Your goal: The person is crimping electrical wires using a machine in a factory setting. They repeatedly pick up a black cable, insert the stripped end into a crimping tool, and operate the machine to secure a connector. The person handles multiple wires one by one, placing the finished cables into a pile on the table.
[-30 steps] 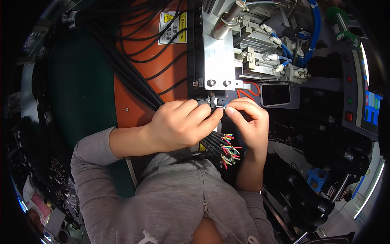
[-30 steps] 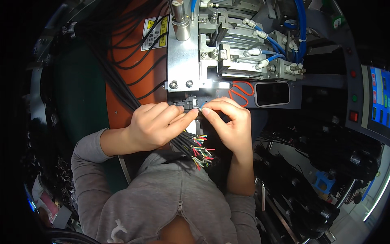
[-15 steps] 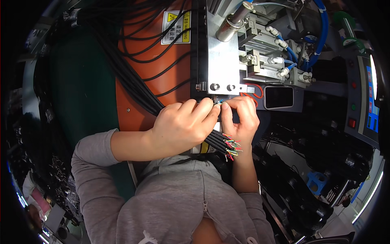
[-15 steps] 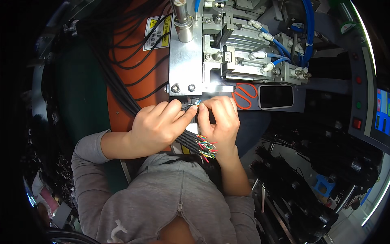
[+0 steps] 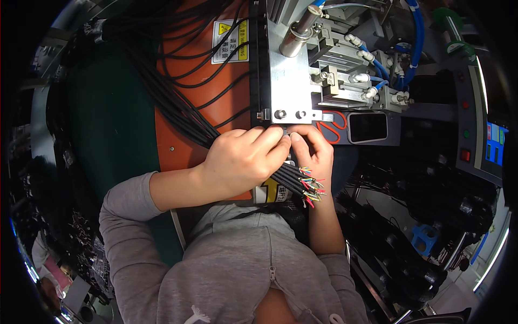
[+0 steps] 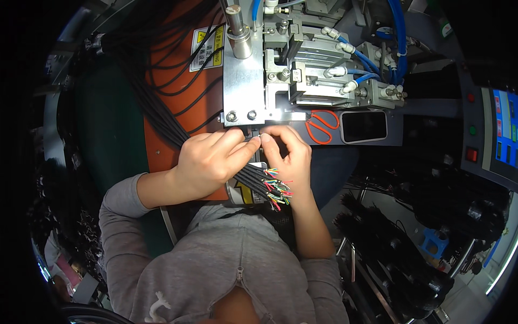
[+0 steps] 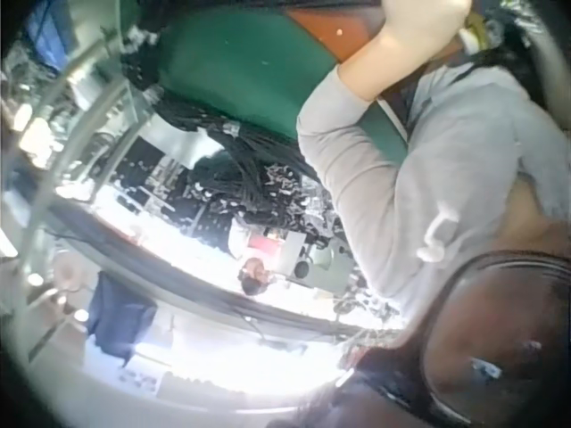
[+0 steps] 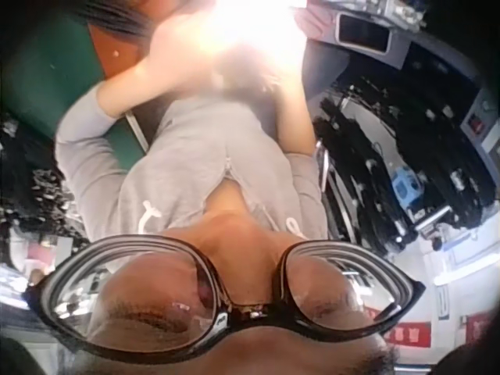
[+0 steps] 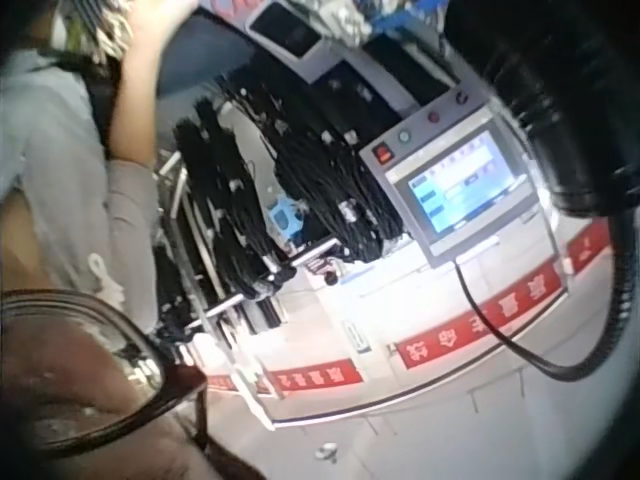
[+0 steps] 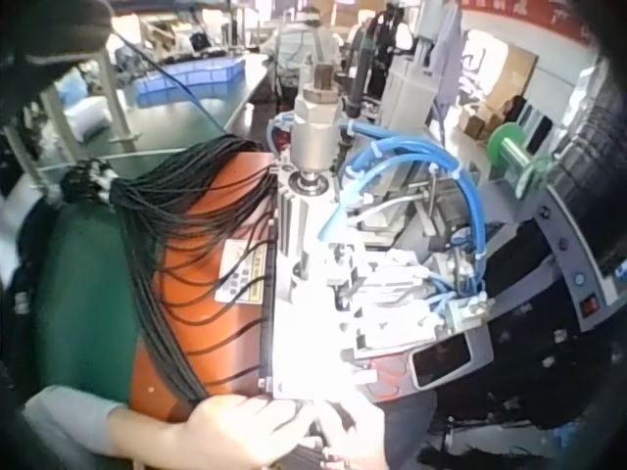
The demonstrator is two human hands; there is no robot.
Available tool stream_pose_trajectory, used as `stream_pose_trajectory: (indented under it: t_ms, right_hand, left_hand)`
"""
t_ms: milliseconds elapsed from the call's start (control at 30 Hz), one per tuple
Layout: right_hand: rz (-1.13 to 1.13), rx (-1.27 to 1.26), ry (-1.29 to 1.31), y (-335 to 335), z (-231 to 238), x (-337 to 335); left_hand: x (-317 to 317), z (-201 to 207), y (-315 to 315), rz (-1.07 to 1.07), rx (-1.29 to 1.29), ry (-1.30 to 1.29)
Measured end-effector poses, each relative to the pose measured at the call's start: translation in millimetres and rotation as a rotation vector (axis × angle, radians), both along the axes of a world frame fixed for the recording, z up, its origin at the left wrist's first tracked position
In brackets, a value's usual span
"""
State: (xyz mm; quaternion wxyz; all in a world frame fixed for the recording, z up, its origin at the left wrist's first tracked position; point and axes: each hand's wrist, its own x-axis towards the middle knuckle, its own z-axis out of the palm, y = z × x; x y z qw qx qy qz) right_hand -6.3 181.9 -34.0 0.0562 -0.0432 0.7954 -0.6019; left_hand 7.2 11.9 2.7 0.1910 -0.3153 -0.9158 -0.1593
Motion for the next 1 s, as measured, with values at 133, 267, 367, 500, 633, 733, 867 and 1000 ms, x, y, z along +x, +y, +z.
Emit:
stream_pose_trajectory:
  t_ms: [133,267,367,500,633,733,867,1000]
  right_hand:
    - [-0.014,0.121,0.47,-2,2,-5]
    - [-0.051,0.241,0.648,-3,2,-4]
    - [-0.065,0.012,0.181,1,-4,0]
    - [-0.038,-0.092,0.269,9,-7,0]
    - [0.399,-0.237,0.507,26,8,-2]
    - [0.329,-0.231,0.539,24,10,-1]
    - [0.131,-0.223,0.468,20,14,4]
    - [0.108,-0.186,0.494,7,28,7]
  left_hand:
    - [2,1,0,0.035,0.017,-0.03]
    - [6,5,-2,0.063,-0.011,-0.052]
    - [11,10,-4,0.069,-0.099,-0.076]
    - [16,7,-4,0.122,-0.157,-0.063]
    - [11,1,-9,0.04,-0.073,-0.099]
    - [2,4,-10,-0.104,0.102,-0.044]
    - [-3,8,-8,-0.195,0.349,0.135]
    - [0,1,-14,-0.238,0.334,-0.011]
